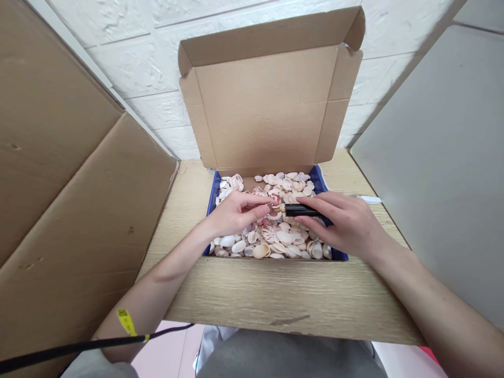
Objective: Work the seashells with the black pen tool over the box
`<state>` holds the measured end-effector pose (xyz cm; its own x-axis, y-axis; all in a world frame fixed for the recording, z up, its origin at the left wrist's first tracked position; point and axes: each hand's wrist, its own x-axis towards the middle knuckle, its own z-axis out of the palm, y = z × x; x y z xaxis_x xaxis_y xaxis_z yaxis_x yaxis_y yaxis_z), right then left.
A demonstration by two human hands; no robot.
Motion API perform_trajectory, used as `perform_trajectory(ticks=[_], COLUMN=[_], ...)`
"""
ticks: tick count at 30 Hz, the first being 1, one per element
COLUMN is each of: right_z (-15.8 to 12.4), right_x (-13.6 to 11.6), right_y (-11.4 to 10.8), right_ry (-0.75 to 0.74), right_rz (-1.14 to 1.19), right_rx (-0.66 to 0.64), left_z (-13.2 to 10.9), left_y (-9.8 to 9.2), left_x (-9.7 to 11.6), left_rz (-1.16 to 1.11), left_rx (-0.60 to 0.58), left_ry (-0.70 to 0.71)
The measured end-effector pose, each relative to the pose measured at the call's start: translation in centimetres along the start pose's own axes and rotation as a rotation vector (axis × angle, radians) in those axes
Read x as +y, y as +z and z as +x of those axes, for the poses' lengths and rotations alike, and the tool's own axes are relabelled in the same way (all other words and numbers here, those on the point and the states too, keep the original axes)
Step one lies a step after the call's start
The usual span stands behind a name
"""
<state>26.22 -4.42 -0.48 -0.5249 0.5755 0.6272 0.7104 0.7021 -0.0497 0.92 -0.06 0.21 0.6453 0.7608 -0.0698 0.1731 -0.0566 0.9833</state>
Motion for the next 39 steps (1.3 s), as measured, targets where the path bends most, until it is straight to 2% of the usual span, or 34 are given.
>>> perform_trajectory(ticks=[8, 13, 22, 30, 39], right_z=[0.43, 0.46, 0.14, -0.13, -0.19], right_x=[-0.01, -0.08, -0.02, -0.11, -0.11], right_y=[-0.28, -0.22, 0.11, 0.03, 0.10], right_ry=[-0.059, -0.057, -0.009, 0.068, 0.092], right_rz=[-0.009, -0.021, -0.016, -0.004, -0.012], right_rx=[0.150, 0.174, 0.147, 0.036, -0.018], left_z=[-0.04, -0.02, -0.05, 0.00, 0.18], left_y=[0.07, 0.10, 0.10, -0.04, 0.07], left_x=[0.11, 0.20, 0.17, -0.01, -0.46], left_rz=[-0.010, -0.012, 0.004, 0.032, 0.057], left_rx=[0.014, 0.006, 0.017, 0.055, 0.110], left_ry=[0.009, 0.008, -0.041, -0.002, 0.051])
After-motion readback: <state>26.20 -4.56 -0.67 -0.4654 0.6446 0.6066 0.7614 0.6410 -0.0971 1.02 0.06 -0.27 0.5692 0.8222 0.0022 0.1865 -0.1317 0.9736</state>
